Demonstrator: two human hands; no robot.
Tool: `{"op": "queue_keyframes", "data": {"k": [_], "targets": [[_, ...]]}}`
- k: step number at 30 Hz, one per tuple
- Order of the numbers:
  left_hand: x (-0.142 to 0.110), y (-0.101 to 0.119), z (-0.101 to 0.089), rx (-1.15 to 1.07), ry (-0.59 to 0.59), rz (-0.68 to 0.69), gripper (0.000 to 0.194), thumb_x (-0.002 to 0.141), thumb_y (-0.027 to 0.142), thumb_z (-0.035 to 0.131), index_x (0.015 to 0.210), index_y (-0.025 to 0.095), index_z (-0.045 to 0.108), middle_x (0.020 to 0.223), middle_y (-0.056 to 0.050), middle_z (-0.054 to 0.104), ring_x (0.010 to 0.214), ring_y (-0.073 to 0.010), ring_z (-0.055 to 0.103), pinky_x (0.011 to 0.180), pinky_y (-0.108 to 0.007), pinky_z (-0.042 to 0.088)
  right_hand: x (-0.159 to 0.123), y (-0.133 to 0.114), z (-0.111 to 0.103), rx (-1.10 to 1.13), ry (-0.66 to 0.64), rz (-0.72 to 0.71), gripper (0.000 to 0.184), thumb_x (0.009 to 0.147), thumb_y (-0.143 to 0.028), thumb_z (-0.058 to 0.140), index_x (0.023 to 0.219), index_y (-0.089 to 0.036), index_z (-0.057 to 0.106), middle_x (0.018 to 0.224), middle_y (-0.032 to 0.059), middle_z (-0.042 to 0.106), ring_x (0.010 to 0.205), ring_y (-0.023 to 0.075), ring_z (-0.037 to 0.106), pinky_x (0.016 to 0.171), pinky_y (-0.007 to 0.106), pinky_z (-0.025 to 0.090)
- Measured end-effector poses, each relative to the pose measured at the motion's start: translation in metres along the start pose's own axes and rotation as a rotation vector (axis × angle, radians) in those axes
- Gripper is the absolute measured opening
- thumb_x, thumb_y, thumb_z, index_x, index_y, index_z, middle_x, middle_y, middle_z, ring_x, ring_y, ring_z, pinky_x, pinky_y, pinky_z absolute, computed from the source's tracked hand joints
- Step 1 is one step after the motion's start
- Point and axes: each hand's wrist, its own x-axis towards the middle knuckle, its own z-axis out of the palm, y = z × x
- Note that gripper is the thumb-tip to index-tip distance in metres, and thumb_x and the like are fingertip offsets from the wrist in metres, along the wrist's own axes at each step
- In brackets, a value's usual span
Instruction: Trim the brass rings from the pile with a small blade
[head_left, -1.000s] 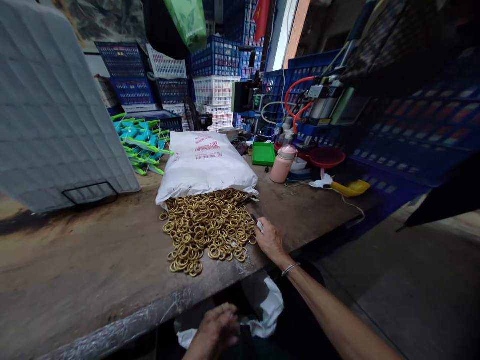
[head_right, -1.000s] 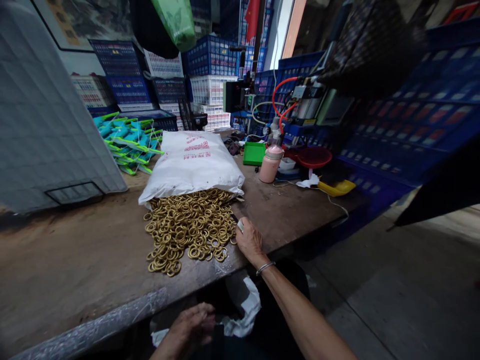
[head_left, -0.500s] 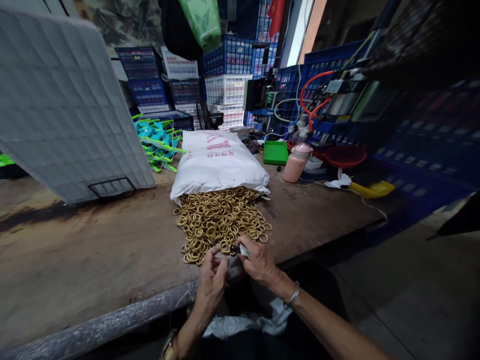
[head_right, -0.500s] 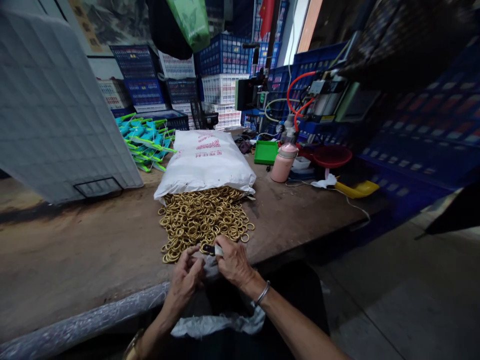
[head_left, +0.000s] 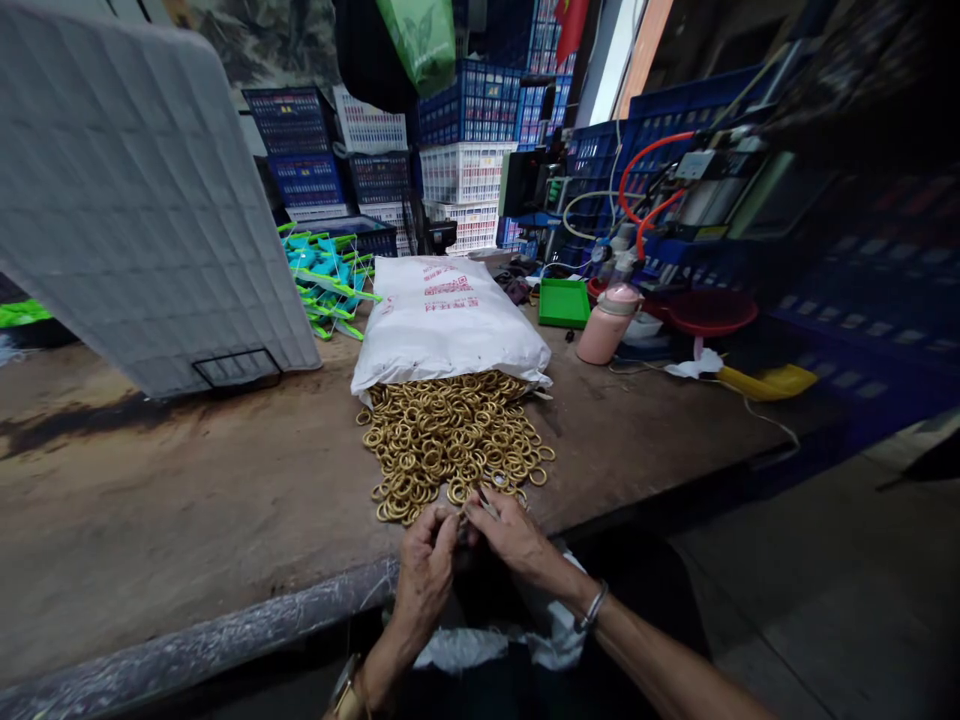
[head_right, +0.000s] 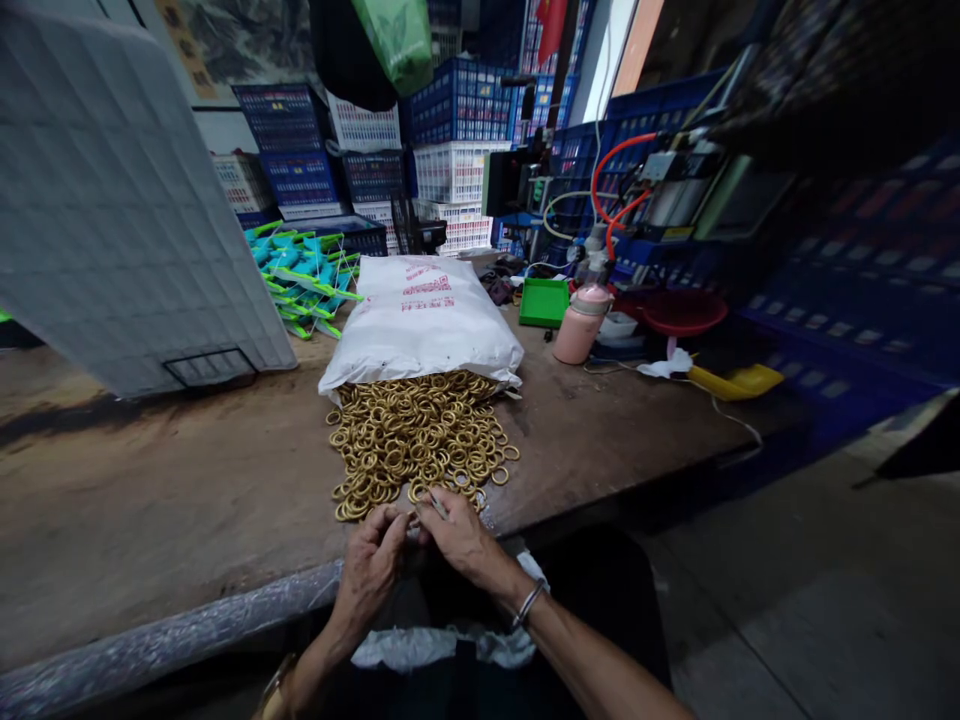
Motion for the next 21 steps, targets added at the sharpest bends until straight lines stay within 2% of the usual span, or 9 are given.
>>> {"op": "queue_keyframes", "data": {"k": [2, 5, 10, 13, 17, 21], "targets": [[-0.002, 0.0, 0.0, -0.013, 0.003, -0.012, 0.027, 0.078, 0.039, 0.051, 0.062, 0.017, 0.052, 0.058, 0.001, 0.054, 0.051, -0.0097, 0.045, 0.049, -0.02, 0.036, -0.001, -0.002, 0.002, 0.068, -0.023, 0.044, 0.034, 0.084, -0.04, 0.037, 0.064, -0.016, 0.051, 0.056, -0.0032, 0.05, 0.052, 0.0087, 0.044, 0.053, 0.02, 0.034], [-0.002, -0.002, 0.0, -0.047, -0.011, -0.033, 0.029, 0.078, 0.041, 0.052, 0.062, 0.017, 0.051, 0.057, 0.002, 0.052, 0.048, -0.0085, 0.042, 0.047, -0.019, 0.034, -0.001, -0.002, 0.004, 0.107, -0.014, 0.093, 0.036, 0.083, -0.04, 0.039, 0.058, -0.016, 0.049, 0.051, -0.004, 0.045, 0.049, 0.008, 0.04, 0.049, 0.02, 0.032], [-0.002, -0.002, 0.0, -0.127, -0.02, -0.153, 0.032, 0.074, 0.047, 0.054, 0.064, 0.017, 0.047, 0.051, 0.005, 0.045, 0.041, -0.0054, 0.035, 0.041, -0.017, 0.029, 0.002, 0.0, 0.006, 0.138, 0.002, 0.07, 0.026, 0.079, -0.035, 0.045, 0.061, -0.016, 0.05, 0.055, -0.0037, 0.048, 0.053, 0.0085, 0.042, 0.052, 0.02, 0.033], [-0.005, 0.002, -0.002, -0.102, -0.074, -0.206, 0.033, 0.074, 0.048, 0.053, 0.068, 0.017, 0.047, 0.05, 0.007, 0.042, 0.037, -0.0038, 0.032, 0.037, -0.016, 0.024, 0.002, -0.003, 0.006, 0.103, 0.023, 0.054, 0.021, 0.077, -0.031, 0.047, 0.063, -0.016, 0.051, 0.057, -0.004, 0.048, 0.056, 0.0089, 0.043, 0.055, 0.02, 0.033], [-0.008, 0.006, -0.004, -0.075, -0.134, -0.241, 0.034, 0.075, 0.049, 0.05, 0.066, 0.017, 0.047, 0.05, 0.007, 0.044, 0.036, -0.004, 0.034, 0.036, -0.016, 0.026, 0.0, -0.009, 0.005, 0.032, 0.02, 0.071, 0.017, 0.075, -0.029, 0.048, 0.064, -0.016, 0.052, 0.058, -0.0045, 0.048, 0.058, 0.0091, 0.042, 0.055, 0.02, 0.033], [-0.009, 0.006, -0.006, -0.115, -0.144, -0.245, 0.035, 0.074, 0.05, 0.051, 0.064, 0.017, 0.047, 0.049, 0.007, 0.044, 0.037, -0.0044, 0.035, 0.038, -0.016, 0.027, -0.001, -0.01, 0.005, 0.04, -0.003, 0.065, 0.015, 0.075, -0.028, 0.047, 0.066, -0.016, 0.052, 0.057, -0.005, 0.047, 0.057, 0.009, 0.042, 0.056, 0.02, 0.033]]}}
